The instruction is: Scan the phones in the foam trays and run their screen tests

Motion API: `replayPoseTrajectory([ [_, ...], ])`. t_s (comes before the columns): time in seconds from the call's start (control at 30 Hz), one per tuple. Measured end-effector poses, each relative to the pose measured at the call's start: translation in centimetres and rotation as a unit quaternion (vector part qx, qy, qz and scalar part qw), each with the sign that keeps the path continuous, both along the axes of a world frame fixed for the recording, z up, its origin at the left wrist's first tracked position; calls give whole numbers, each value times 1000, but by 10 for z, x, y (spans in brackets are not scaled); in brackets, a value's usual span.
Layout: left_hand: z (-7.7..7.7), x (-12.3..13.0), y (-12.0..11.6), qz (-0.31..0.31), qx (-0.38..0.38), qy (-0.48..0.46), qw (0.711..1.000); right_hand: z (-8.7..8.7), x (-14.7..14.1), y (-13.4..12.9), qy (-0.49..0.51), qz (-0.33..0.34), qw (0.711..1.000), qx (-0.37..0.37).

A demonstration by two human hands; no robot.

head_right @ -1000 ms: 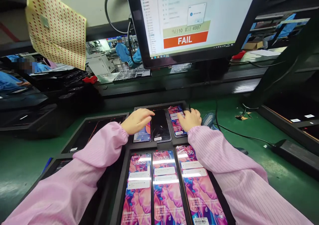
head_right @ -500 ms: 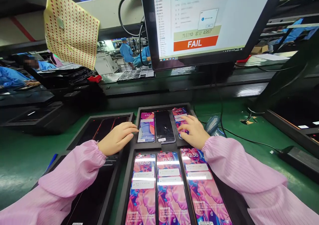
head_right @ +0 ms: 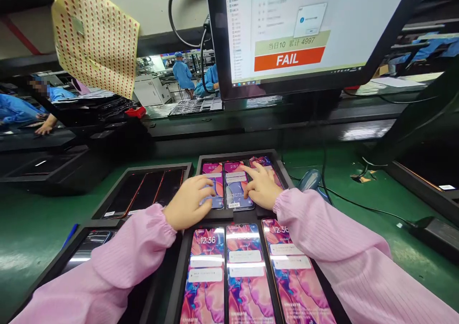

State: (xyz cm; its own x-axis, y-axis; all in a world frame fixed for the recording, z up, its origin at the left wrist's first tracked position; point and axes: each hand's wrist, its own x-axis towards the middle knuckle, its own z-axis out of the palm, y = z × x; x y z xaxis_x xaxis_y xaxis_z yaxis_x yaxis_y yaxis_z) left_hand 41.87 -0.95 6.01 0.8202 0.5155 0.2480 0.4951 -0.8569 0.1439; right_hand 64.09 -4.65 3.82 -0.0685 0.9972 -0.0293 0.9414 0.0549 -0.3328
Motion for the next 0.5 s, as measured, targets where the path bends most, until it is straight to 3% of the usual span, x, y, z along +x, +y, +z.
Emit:
replayPoseTrajectory([
  [0.07,5,-15,6,-30,-34,25,999,-2,4,2,-9,10,1000,7],
  [0.17,4,-24,16,-55,-81,97,990,-1,18,5,-38,-71,995,53],
  [0.27,-5,-17,28,34,-53,122,991,2,42,-4,-36,-114,990,69],
  [0.37,-13,-5,43,171,-24,100,980,-2,65,-22,-22,-74,996,52],
  [0.43,-14,0,49,238,-52,80,967,-9,74,-29,-16,-74,996,50],
  [0.5,-11,-1,49,262,-91,68,959,-16,77,-29,-12,-114,992,57],
])
